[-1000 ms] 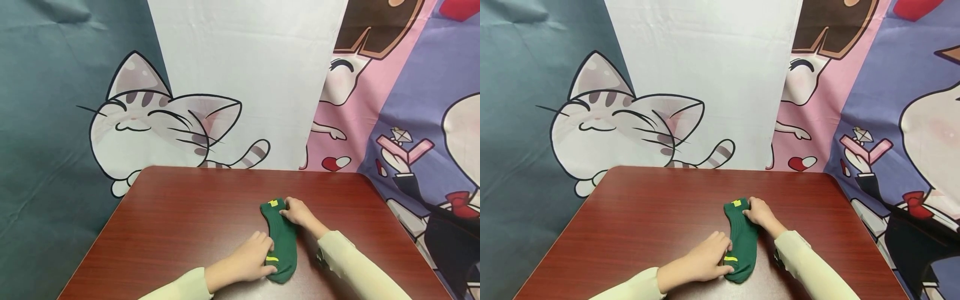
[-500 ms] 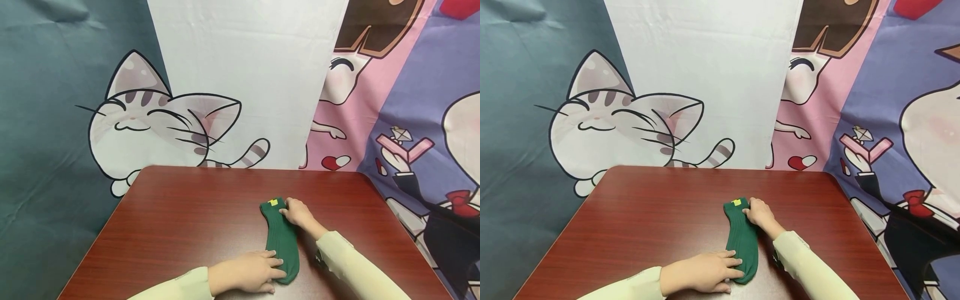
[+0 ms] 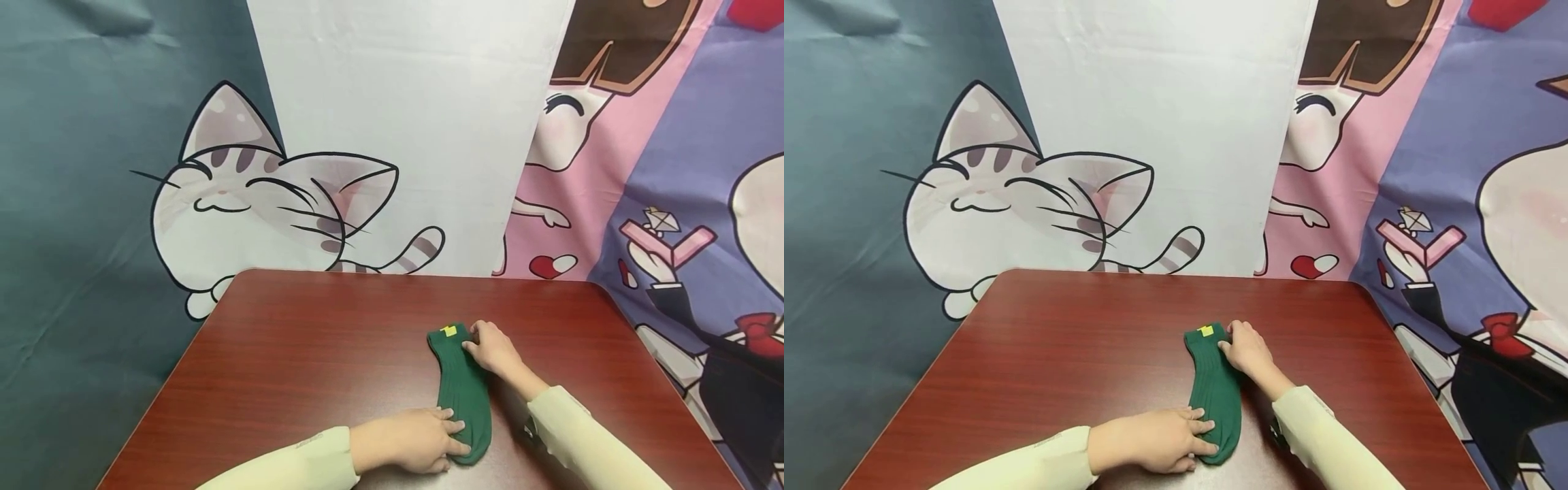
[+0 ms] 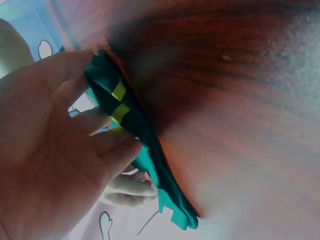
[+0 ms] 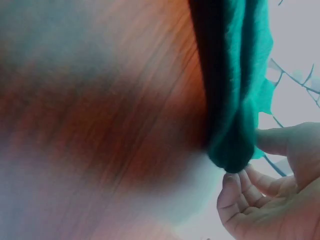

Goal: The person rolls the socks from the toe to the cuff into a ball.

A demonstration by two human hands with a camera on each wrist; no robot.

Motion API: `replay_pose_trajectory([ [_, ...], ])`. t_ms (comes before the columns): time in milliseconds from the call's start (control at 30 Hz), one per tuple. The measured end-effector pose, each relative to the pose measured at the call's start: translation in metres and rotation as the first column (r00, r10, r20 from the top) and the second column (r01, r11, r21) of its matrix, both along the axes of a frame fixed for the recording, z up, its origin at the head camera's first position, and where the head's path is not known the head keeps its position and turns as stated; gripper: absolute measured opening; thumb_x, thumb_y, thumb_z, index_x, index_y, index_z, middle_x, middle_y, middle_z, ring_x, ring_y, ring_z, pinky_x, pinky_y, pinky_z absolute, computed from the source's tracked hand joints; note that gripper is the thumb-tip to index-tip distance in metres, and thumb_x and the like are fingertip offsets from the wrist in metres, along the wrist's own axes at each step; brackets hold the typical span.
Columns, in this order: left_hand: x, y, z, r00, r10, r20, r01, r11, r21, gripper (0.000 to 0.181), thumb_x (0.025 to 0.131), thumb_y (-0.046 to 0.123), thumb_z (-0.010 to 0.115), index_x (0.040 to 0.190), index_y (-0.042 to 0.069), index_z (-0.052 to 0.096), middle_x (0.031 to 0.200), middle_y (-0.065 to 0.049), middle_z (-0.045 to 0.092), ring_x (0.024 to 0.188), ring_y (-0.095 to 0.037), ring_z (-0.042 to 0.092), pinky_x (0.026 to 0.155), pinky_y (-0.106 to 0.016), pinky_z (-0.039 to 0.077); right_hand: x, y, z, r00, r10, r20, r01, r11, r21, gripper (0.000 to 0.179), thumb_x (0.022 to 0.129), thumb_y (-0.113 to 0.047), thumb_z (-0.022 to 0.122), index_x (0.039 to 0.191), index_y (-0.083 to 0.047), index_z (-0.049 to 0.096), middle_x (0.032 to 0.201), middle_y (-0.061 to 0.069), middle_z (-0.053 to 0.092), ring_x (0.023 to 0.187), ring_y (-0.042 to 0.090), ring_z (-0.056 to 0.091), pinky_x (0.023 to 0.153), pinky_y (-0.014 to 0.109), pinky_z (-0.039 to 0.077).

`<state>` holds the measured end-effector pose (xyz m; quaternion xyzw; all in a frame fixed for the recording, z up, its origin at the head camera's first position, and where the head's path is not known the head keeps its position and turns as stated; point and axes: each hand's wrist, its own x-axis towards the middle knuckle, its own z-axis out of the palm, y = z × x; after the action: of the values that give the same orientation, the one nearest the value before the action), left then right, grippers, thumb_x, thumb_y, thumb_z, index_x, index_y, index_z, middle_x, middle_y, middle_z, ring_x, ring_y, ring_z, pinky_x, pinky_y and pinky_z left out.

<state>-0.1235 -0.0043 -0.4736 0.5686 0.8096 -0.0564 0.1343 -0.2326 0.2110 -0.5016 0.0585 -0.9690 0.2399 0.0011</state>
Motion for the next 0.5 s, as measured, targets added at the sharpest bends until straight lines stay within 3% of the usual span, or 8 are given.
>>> replay_pose_trajectory([
  [133,-0.001,0.000,0.001,0.999,0.014,0.040,-0.014,1.000,-0.005,0.046,0.102,0.043,0.057,0.147,0.035,0.052,0.154,0.006,0.046,0.144,-0.016,0.042,0.116,-0.025,0.032,0.015,0.004,0.004,0.997,0.044,-0.068,-0.050,0.996,-0.078,0.030,0.091,-0.012,0.075,0.112,0.002,0.061,0.102,0.014,0.058,0.089,0.027,0.060,0.081,0.047,0.053],
  [333,-0.003,-0.004,0.000,0.997,0.055,0.061,-0.059,0.996,0.063,0.054,0.100,0.043,0.062,0.145,0.016,0.052,0.146,0.006,0.055,0.141,-0.014,0.044,0.116,-0.027,0.033,0.035,0.005,0.006,0.984,0.109,-0.138,-0.124,0.987,-0.105,0.030,0.089,-0.008,0.076,0.115,-0.002,0.064,0.104,0.011,0.062,0.087,0.021,0.062,0.077,0.041,0.055],
  [500,-0.007,-0.008,-0.001,0.994,0.050,0.099,-0.057,0.996,0.069,0.052,0.100,0.043,0.061,0.144,0.016,0.054,0.150,0.007,0.051,0.144,-0.012,0.041,0.117,-0.025,0.030,0.055,0.004,0.005,0.975,0.140,-0.171,-0.160,0.980,-0.115,0.028,0.089,-0.008,0.076,0.115,-0.006,0.067,0.108,0.006,0.066,0.088,0.016,0.064,0.076,0.035,0.054],
])
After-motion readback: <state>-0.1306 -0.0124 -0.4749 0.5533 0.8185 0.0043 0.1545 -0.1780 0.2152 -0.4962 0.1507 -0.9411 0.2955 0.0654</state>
